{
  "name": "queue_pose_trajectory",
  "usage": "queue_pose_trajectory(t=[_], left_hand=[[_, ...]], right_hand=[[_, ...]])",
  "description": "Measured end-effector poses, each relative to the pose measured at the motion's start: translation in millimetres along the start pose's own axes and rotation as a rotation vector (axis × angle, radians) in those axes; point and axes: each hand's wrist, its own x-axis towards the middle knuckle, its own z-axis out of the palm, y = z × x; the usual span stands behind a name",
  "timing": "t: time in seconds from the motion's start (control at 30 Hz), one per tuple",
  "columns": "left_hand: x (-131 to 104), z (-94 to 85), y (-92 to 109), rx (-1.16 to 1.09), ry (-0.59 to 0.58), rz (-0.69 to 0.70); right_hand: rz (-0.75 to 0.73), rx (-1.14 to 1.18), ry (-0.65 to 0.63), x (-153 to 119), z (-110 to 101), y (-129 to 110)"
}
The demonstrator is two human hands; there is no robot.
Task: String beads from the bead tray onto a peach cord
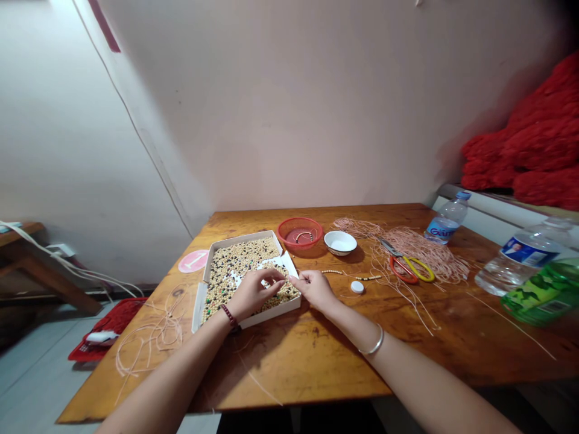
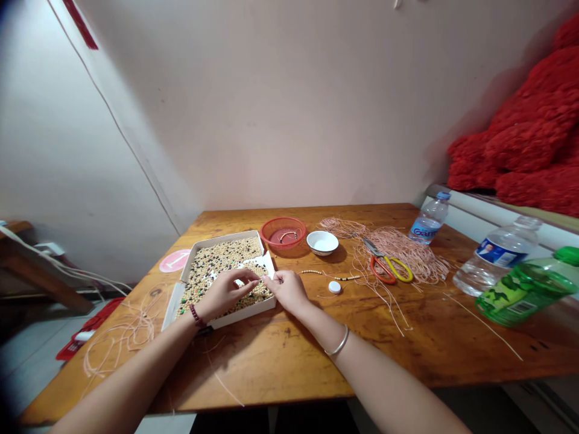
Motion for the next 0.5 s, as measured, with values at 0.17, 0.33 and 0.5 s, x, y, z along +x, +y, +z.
queue_pose_trajectory(t=[0.17, 0.33, 0.5], left_hand=[[0.1, 0.4, 0.3, -0.004, 0.008, -0.003], [-0.3, 0.4, 0.3, -0.003, 0.012, -0.005], [-0.5, 0.4, -0.6, -0.015, 0.014, -0.009]], right_hand=[[0.007, 0.0, -0.006, -0.5, -0.5, -2.3], [0.003, 0.004, -0.004, -0.2, -0.7, -2.7], [0.008, 0.008, -0.007, 0.0, 0.6, -1.6]])
